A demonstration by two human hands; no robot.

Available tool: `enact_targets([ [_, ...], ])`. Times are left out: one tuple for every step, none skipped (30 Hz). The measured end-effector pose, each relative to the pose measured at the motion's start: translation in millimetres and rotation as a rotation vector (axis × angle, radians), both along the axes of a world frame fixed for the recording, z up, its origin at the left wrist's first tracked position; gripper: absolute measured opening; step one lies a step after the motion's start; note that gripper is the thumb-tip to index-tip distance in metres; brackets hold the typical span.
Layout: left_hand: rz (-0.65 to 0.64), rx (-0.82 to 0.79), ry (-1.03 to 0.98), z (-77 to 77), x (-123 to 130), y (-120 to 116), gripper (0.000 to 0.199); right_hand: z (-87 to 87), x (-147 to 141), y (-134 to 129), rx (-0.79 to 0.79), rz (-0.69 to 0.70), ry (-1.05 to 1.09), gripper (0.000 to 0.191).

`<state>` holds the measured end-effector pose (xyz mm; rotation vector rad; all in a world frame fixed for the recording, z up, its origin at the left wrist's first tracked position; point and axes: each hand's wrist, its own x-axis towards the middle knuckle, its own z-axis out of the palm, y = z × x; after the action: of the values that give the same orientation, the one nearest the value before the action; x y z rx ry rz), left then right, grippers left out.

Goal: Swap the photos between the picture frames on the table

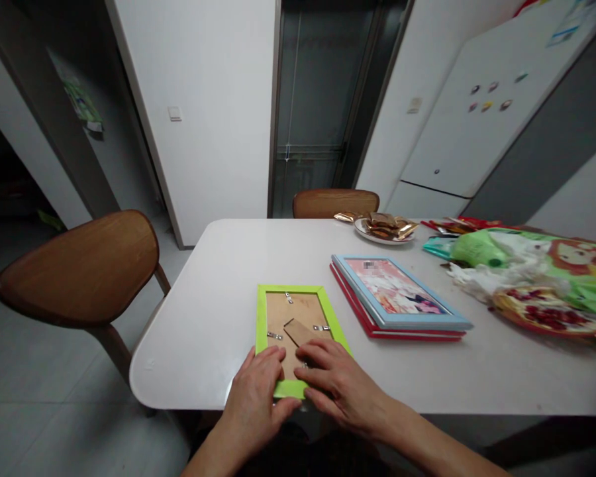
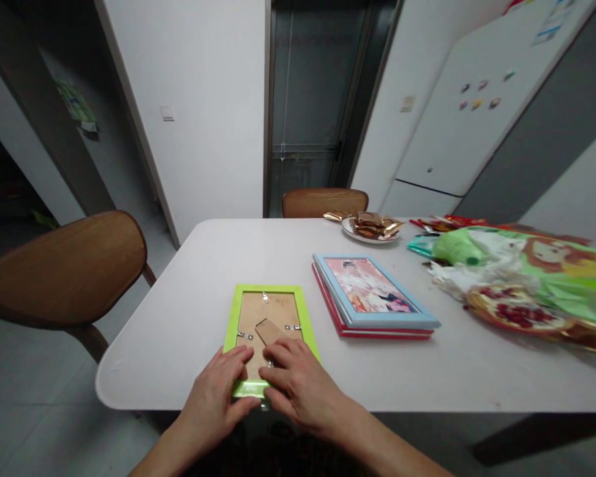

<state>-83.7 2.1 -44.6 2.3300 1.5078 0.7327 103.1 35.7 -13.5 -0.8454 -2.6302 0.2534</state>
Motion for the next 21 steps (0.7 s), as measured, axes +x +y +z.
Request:
enact_targets([
  [-0.005, 0.000, 0.005, 0.5, -0.5, 0.3, 0.047, 0.3, 1.3, -2.3, 0.001, 0.009, -0.007, 0.020],
  [-0.010, -0.003, 0.012, 1.5, -0.7, 0.5, 0.046, 0.1, 2.2, -3.7, 0.000, 0.012, -0.008, 0.022],
  [-0.011, -0.010, 0.019, 3.0, -0.3, 0.3, 0.045, -0.8, 2.9, -4.4, -0.003, 0.008, -0.003, 0.023],
  [-0.010, -0.017, 0.028, 4.8, 0.7, -0.2, 0.044, -2.5, 3.6, -4.6, -0.009, 0.003, 0.008, 0.024],
  [-0.007, -0.025, 0.039, 6.7, 2.4, -1.1, 0.044, -4.9, 4.4, -4.4, -0.015, -0.001, 0.030, 0.026],
  [-0.001, -0.030, 0.054, 8.5, 4.6, -2.1, 0.043, -7.8, 5.6, -3.6, -0.022, -0.013, 0.067, 0.028],
  [0.004, -0.033, 0.071, 9.9, 7.2, -3.3, 0.042, -11.1, 7.3, -2.3, -0.031, -0.044, 0.124, 0.030],
  [0.009, -0.037, 0.087, 11.1, 9.6, -4.3, 0.040, -14.4, 9.7, -0.4, -0.045, -0.095, 0.199, 0.032],
  [0.012, -0.038, 0.097, 11.8, 11.6, -5.2, 0.039, -17.2, 12.8, 2.2, -0.067, -0.169, 0.291, 0.033],
  [0.012, -0.037, 0.094, 12.5, 12.7, -5.8, 0.037, -19.3, 16.6, 5.2, -0.097, -0.262, 0.400, 0.033],
  [0.011, -0.031, 0.076, 13.3, 12.7, -6.0, 0.035, -20.3, 20.9, 8.4, -0.139, -0.364, 0.520, 0.032],
  [0.007, -0.022, 0.042, 14.6, 11.9, -5.7, 0.032, -20.4, 25.3, 11.2, -0.193, -0.467, 0.649, 0.032],
  [0.005, -0.010, -0.010, 16.6, 10.5, -5.0, 0.028, -19.6, 29.2, 13.2, -0.258, -0.562, 0.785, 0.033],
  [0.008, 0.001, -0.078, 19.5, 9.3, -3.9, 0.024, -18.1, 31.7, 14.0, -0.332, -0.642, 0.928, 0.034],
  [0.020, 0.007, -0.164, 23.2, 9.1, -2.6, 0.020, -16.4, 32.3, 13.5, -0.419, -0.699, 1.070, 0.036],
  [0.042, 0.007, -0.269, 27.5, 10.6, -1.3, 0.015, -14.6, 30.3, 11.5, -0.519, -0.727, 1.202, 0.038],
  [0.065, 0.000, -0.397, 32.0, 14.4, -0.4, 0.012, -12.9, 25.5, 8.5, -0.640, -0.721, 1.309, 0.040],
  [0.079, -0.018, -0.543, 36.3, 20.8, 0.0, 0.011, -11.3, 18.2, 4.9, -0.779, -0.681, 1.387, 0.040],
  [0.077, -0.049, -0.701, 40.2, 29.5, -0.2, 0.012, -9.8, 9.0, 1.4, -0.925, -0.614, 1.442, 0.040],
  [0.057, -0.090, -0.858, 43.5, 39.8, -0.7, 0.015, -8.1, -0.8, -1.5, -1.079, -0.530, 1.467, 0.038],
  [0.029, -0.131, -1.000, 46.7, 50.9, -1.3, 0.019, -6.2, -10.0, -3.1, -1.194, -0.444, 1.505, 0.035],
])
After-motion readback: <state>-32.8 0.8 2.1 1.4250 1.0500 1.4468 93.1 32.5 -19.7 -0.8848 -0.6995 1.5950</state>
